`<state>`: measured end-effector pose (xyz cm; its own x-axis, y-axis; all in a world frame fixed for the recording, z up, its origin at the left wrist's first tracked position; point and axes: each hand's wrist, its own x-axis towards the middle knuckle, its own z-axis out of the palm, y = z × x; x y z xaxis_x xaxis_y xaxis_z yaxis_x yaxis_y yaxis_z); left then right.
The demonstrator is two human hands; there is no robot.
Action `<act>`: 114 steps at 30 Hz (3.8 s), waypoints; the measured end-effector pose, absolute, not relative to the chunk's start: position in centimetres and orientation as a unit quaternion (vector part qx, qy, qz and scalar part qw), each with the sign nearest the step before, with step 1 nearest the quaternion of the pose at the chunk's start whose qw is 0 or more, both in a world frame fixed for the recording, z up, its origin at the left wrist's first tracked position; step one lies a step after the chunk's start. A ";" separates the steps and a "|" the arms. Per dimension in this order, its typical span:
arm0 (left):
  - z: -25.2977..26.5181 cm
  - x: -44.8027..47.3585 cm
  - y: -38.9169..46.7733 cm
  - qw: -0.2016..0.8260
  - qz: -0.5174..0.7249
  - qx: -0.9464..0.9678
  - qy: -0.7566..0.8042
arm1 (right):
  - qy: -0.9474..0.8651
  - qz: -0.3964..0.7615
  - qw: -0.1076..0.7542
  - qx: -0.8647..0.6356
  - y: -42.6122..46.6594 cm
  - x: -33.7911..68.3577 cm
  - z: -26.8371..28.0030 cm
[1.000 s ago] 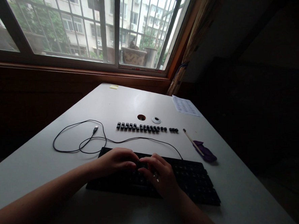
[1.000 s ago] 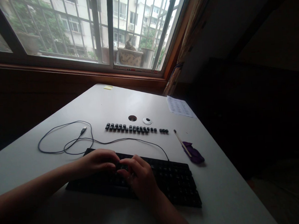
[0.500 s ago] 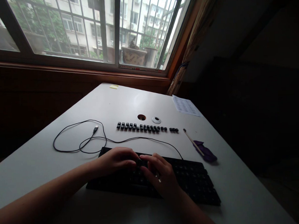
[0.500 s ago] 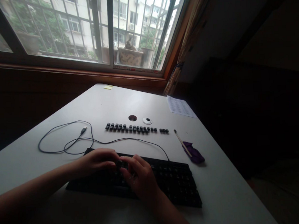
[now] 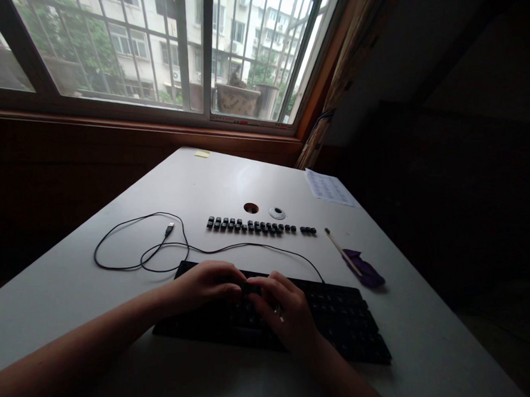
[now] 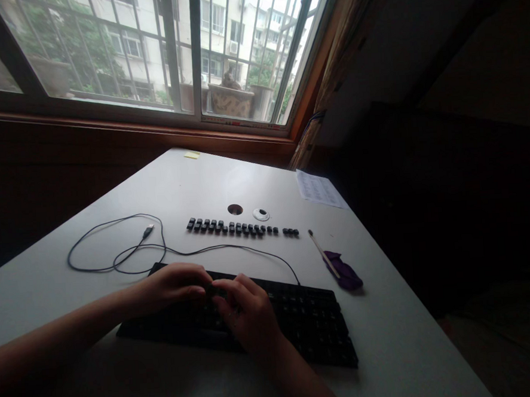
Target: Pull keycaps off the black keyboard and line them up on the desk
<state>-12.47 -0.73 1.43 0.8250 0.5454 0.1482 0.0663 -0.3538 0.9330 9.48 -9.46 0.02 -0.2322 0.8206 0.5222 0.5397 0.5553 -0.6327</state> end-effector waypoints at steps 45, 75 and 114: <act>0.9 -12.1 -1.1 0.532 0.246 0.788 0.187 | -0.784 0.069 0.363 -0.499 -7.7 15.0 2.3; 0.4 -12.0 -1.5 0.399 0.233 0.879 0.119 | -0.753 -0.010 0.251 -0.608 3.4 24.2 -2.3; 0.1 -12.0 -1.5 0.394 0.234 0.881 0.118 | -0.761 -0.026 0.190 -0.619 3.6 24.1 -3.2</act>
